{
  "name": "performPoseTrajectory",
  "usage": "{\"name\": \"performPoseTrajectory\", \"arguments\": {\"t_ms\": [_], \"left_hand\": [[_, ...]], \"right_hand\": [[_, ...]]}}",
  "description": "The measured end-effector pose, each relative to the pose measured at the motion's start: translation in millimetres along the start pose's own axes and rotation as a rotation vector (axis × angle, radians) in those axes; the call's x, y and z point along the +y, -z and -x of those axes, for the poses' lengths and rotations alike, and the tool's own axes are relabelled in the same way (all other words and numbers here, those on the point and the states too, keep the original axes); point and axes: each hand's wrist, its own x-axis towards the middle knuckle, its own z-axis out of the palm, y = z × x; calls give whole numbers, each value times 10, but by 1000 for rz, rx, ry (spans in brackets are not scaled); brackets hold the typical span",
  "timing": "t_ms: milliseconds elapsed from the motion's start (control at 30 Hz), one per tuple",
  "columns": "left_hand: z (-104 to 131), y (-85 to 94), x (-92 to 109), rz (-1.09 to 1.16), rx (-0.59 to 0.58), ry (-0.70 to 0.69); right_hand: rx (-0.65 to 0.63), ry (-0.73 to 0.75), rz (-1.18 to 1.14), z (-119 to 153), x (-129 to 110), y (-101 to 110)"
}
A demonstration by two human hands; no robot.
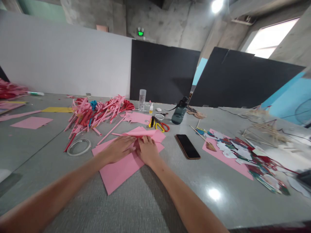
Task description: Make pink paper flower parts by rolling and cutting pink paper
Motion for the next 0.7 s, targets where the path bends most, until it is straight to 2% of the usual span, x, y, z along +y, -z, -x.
{"name": "performPoseTrajectory", "arguments": {"t_ms": [367,700], "left_hand": [[32,-66,-23,-55,-16,-15],[18,-45,-8,10,-11,18]], "right_hand": [[52,17,-31,-6,23,-38],[54,42,-12,-4,41,-60]]}}
